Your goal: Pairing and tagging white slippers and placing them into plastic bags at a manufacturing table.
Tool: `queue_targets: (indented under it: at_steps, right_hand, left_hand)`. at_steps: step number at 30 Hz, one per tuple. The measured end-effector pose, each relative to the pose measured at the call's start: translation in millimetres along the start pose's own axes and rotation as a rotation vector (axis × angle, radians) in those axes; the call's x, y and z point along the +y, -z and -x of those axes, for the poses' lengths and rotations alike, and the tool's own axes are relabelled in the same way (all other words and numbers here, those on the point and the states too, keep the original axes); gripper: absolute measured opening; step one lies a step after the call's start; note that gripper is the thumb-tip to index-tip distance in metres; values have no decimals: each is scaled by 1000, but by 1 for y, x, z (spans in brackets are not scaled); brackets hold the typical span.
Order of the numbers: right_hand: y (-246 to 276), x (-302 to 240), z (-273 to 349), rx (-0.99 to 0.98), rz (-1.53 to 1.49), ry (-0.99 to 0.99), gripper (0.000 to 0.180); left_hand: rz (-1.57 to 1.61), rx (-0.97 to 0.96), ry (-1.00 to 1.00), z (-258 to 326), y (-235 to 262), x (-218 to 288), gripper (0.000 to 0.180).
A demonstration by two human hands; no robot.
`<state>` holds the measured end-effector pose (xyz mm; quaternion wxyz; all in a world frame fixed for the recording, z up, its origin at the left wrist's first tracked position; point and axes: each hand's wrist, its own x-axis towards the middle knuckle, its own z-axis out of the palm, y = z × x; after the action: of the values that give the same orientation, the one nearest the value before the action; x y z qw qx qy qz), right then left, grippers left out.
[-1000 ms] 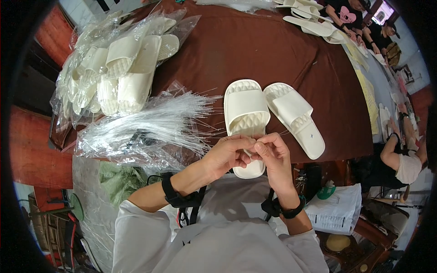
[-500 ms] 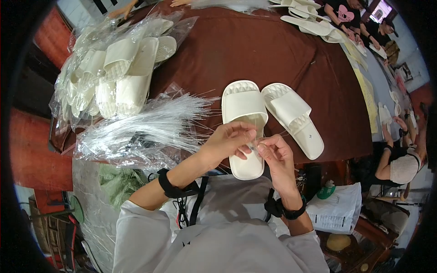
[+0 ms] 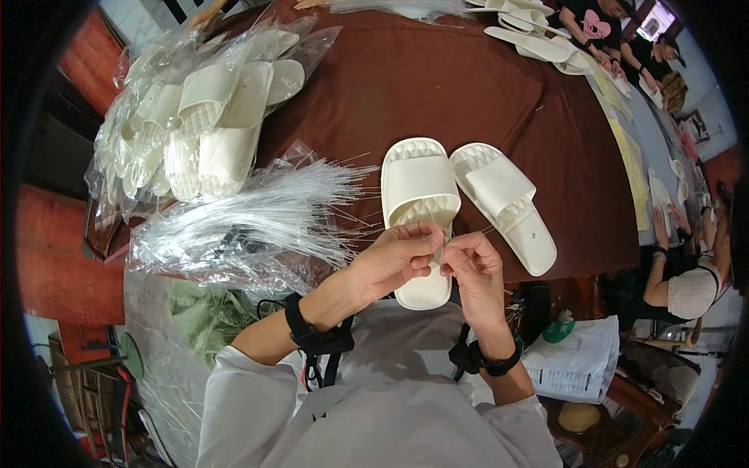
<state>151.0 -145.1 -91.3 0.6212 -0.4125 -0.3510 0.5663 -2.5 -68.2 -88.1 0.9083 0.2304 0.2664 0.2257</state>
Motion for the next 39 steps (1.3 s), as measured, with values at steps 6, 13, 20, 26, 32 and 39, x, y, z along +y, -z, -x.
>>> queue_targets:
  at_steps: [6, 13, 20, 26, 32, 39]
  right_hand:
    - [-9, -6, -3, 60, -41, -61, 10]
    - [-1, -1, -2, -37, 117, 44, 10]
    - [-5, 8, -1, 23, 132, 76, 8]
    - [-13, 3, 4, 83, 176, 158, 4]
    - [-8, 4, 4, 115, 169, 124, 6]
    - [-1, -9, 8, 116, 225, 27, 12]
  left_hand:
    - [196, 29, 23, -2, -1, -4, 12]
    - [179, 18, -30, 1, -1, -13, 13]
    - [156, 87, -81, 6, -5, -19, 12]
    - [147, 50, -118, 10, -13, -18, 13]
    - [176, 21, -160, 1, -9, -27, 14]
    - [-14, 122, -184, 4, -21, -29, 20]
